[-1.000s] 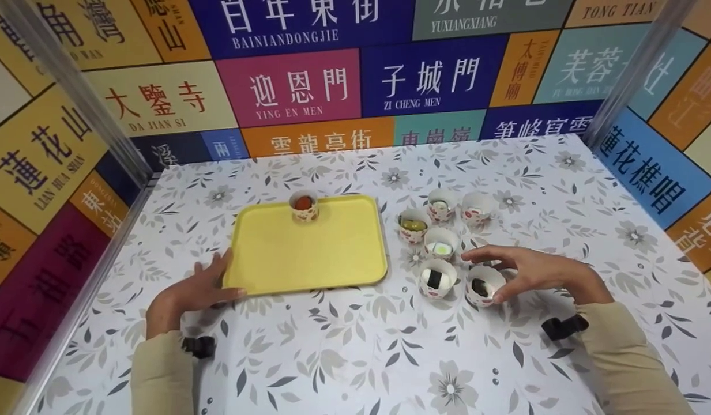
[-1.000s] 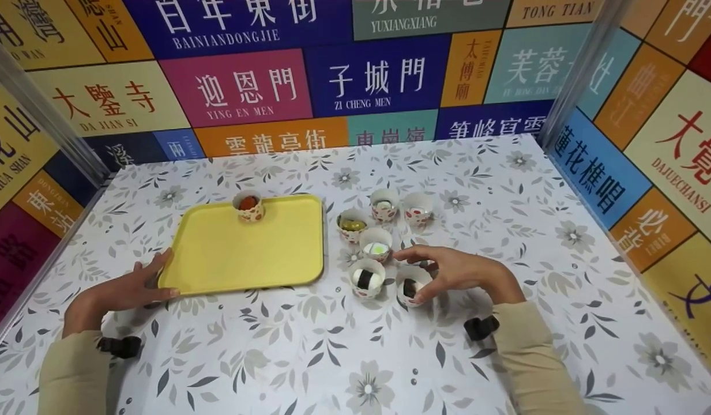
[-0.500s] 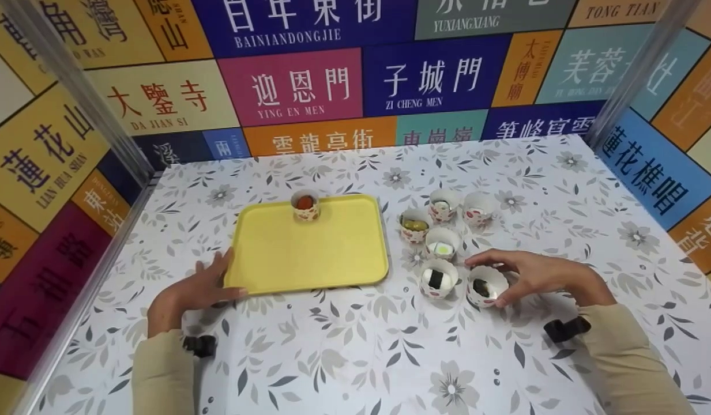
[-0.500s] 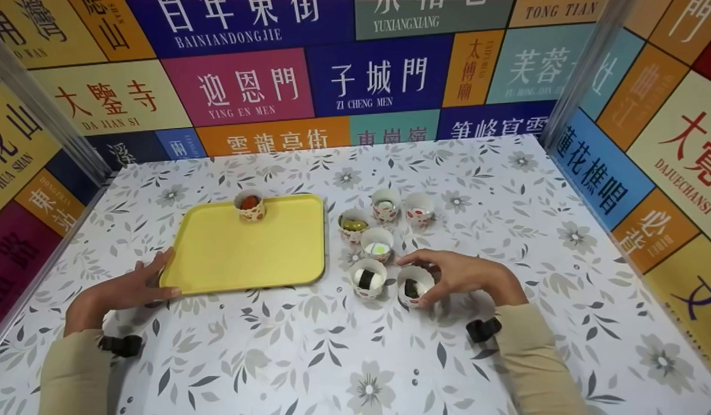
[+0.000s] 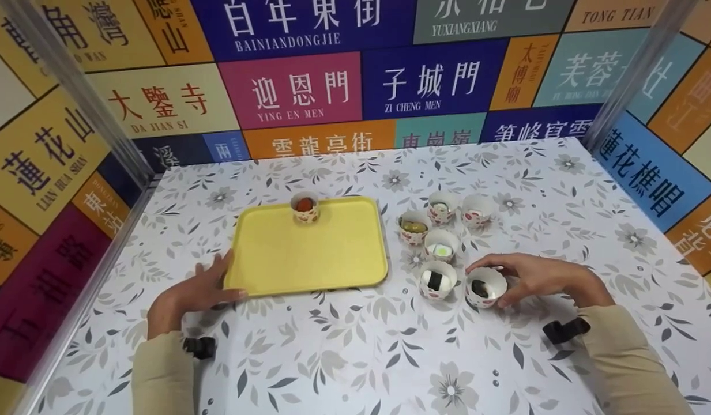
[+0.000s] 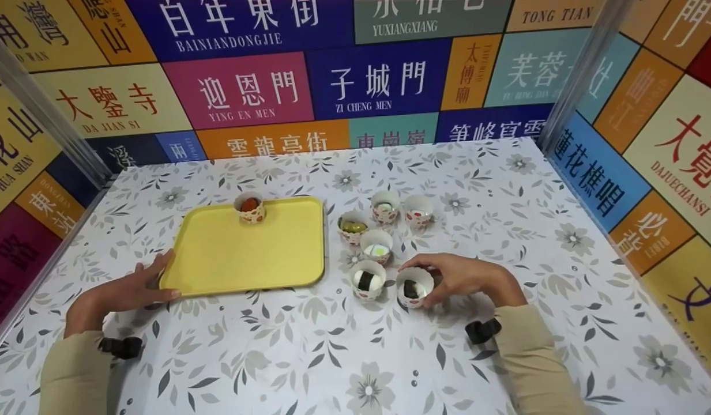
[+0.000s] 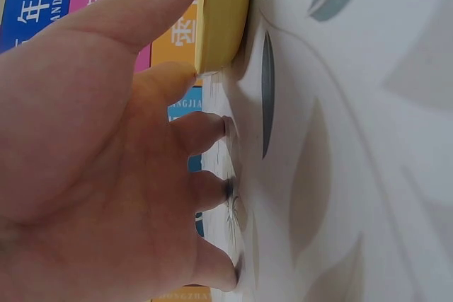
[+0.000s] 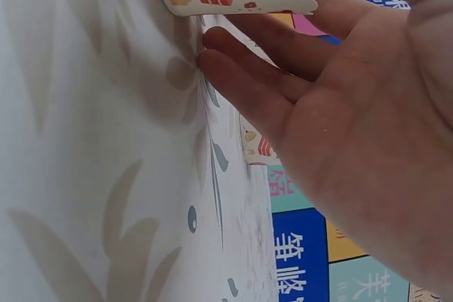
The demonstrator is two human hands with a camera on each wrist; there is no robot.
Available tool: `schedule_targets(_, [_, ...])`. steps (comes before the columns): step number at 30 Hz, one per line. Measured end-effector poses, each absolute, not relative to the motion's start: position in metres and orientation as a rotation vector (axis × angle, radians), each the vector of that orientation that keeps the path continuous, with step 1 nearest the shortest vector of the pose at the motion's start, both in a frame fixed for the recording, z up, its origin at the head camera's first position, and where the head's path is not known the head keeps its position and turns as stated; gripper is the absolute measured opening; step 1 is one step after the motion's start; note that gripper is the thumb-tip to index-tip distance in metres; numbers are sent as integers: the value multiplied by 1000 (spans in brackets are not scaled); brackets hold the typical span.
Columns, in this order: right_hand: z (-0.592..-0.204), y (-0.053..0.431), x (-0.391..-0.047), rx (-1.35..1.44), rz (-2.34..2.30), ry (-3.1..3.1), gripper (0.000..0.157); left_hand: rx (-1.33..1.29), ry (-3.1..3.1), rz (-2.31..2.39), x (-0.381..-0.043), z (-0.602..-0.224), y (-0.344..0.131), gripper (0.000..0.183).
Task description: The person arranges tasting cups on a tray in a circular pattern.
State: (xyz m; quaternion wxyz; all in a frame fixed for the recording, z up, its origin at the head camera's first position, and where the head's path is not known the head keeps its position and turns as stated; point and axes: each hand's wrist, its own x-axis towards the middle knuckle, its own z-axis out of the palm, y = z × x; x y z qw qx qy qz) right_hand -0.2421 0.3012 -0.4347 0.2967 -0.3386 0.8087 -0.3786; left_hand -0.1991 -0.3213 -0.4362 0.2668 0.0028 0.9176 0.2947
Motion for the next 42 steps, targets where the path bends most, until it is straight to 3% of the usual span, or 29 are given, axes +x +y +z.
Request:
schedule_targets(15, [-433,299,-241,-899,-1058,2190,54,65,2481,788,-198,-435,-322,112])
schedule_targets(42, [-411,276,-226,-912,-1089,2335,51,53,2477,792,-198,-434,-321,114])
